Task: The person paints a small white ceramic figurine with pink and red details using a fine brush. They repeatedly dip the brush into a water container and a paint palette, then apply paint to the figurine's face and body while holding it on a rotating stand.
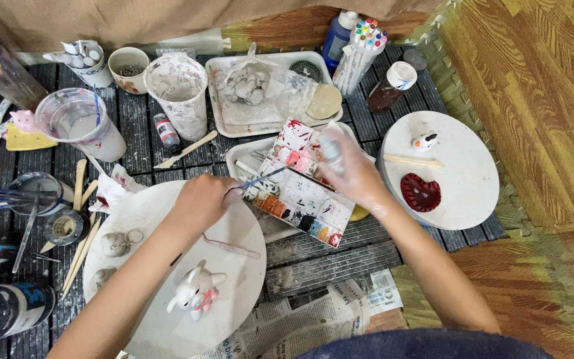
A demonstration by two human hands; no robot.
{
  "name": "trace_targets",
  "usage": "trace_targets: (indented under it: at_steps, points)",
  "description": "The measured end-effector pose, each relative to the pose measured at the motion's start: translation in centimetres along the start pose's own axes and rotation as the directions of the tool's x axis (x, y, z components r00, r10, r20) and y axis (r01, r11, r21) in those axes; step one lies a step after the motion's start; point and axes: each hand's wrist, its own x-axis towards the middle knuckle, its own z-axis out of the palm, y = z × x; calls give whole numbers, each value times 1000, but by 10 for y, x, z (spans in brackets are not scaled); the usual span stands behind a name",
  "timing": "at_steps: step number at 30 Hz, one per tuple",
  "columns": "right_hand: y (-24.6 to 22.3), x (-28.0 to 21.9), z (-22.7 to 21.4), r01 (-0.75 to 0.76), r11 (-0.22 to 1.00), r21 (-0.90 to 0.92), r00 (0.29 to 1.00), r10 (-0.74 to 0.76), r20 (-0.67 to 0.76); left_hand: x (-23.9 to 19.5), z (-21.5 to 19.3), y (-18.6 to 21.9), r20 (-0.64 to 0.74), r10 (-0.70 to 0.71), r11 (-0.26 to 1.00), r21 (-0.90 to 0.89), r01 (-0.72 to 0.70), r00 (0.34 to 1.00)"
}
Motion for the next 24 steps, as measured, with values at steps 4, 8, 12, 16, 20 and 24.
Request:
trace_targets:
  at_steps: [4,8,12,16,20,24]
  points:
    - [18,-27,-18,215,903,372,933,-77,-351,-24,-22,7,-53,-82,991,-109,76,995]
    - [28,-90,-6,45,892,450,917,142,-372,-49,-38,15,-126,-135,972,-210,107,983]
    - [38,-149,28,118,849,514,831,200,-520,-55,-40,17,-104,-111,987,-125,98,988]
    - [48,-176,64,21,876,482,740,311,-597,-44,-33,15,-75,-117,992,-53,113,990]
    - [54,-181,75,-47,944,328,713,262,-651,-34,-25,17,-116,-69,997,-53,63,991]
    - [27,-173,80,10,958,-286,360,-271,-893,-30,-22,22,-111,-71,997,-11,70,991]
